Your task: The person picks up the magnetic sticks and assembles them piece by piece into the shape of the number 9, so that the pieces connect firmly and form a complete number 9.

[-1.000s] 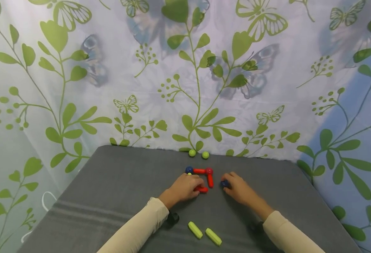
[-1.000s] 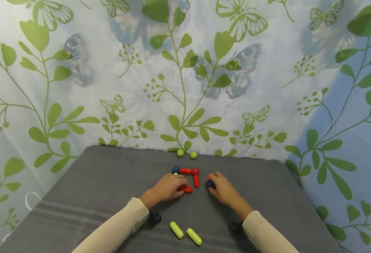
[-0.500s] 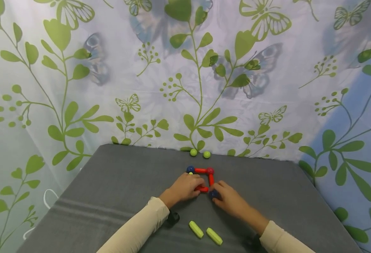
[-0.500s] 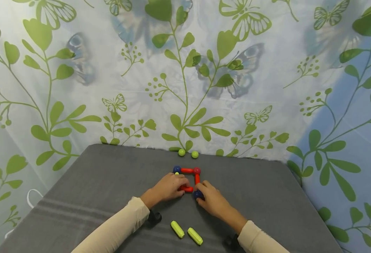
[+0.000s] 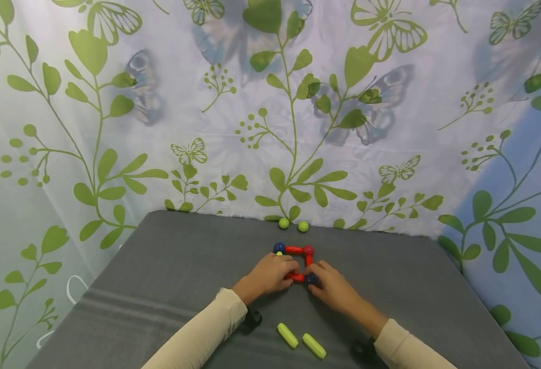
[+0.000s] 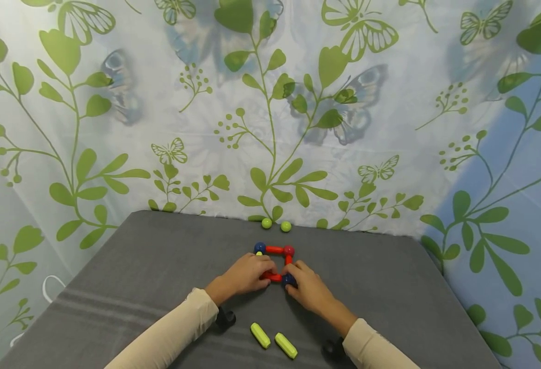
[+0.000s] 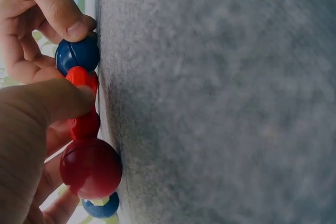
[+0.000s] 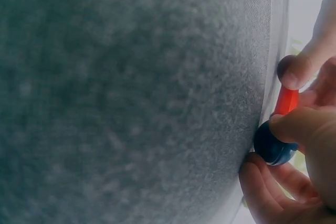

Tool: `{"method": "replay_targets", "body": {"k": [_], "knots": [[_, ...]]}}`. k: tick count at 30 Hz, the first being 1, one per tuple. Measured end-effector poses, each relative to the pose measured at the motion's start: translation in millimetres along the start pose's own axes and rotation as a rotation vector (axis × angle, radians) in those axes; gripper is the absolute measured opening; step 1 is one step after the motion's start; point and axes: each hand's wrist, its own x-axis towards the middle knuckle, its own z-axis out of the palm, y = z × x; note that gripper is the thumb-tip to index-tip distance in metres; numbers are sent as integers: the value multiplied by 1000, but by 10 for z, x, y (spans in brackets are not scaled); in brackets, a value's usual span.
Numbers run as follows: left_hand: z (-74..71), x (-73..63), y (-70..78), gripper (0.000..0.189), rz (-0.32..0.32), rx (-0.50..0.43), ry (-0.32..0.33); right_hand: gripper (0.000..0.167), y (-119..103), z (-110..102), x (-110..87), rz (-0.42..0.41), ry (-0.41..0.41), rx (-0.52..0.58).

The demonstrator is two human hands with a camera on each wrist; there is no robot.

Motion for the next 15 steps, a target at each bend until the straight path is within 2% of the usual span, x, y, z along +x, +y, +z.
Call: {"method": "replay_targets", "body": {"k": [4, 8, 15], "knots": [[14, 18, 22, 23, 8, 11, 15, 36, 16, -15, 12, -8, -12, 4], [19, 39, 64, 22, -4, 10, 3, 29, 82, -49, 46, -9, 2, 49], [30, 59, 82, 17, -14, 0, 6, 19, 238, -89, 247, 110, 57, 89]]}}
